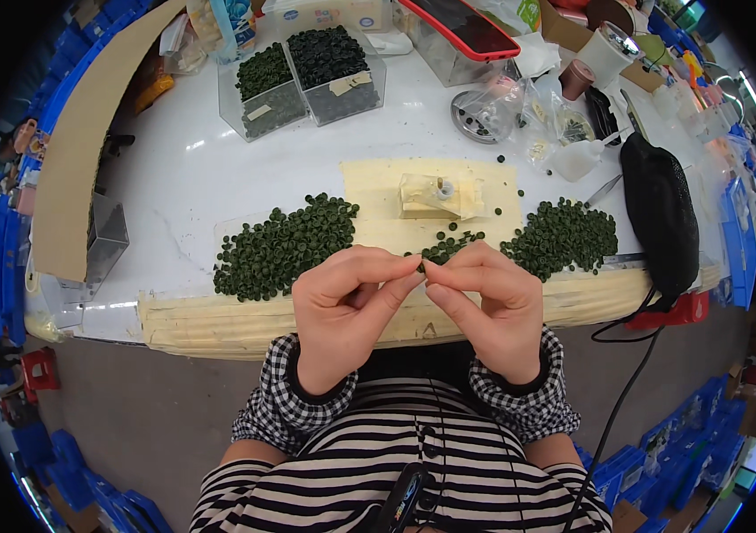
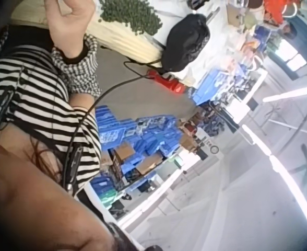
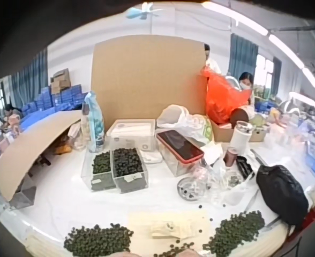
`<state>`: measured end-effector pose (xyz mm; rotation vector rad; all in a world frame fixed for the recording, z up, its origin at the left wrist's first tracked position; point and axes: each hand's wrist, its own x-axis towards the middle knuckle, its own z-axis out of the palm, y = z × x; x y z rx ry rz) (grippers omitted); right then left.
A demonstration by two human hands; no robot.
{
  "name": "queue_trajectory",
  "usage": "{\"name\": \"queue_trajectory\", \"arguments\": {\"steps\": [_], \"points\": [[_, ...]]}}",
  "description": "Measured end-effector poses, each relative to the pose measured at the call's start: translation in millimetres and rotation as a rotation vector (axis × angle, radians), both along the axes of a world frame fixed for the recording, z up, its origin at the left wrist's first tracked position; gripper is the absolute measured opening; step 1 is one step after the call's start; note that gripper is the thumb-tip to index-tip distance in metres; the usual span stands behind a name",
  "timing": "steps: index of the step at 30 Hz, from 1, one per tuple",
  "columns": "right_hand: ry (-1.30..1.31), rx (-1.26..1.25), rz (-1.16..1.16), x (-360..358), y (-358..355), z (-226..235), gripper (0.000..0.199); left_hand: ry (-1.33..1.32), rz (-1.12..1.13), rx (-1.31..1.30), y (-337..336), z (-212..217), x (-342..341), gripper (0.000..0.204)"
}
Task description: Inspecting and sorting small green toy components at a factory workbench.
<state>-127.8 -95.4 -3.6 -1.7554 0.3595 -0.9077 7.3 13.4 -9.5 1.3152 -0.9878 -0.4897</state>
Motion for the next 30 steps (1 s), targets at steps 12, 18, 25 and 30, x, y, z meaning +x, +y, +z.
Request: {"name": "queue_trajectory", "arguments": {"steps": [12, 18, 25, 30], "points": [[-0.007, -0.196, -0.122, -0.9, 0.7, 0.9, 0.026, 0.425, -0.082, 0.023, -9.0, -1.1, -6.3, 0.02], [-0.013, -0.247, -0.103, -1.1, -0.3, 1.5, 0.026, 0.429, -0.062, -0.014, -8.9, -4.6, -7.6, 0.018], [-0.022, -0.23, -0.101, -1.2, 0.2, 0.3, 0.027, 0.317, -0.037, -0.014, -8.3, -5.2, -6.4, 0.018], [-0.013, -0.24, -0.108, -1.7, -0.1, 0.2, 0.027, 0.28, -0.042, -0.021, -7.9, -6.6, -4.6, 0.019]]}}
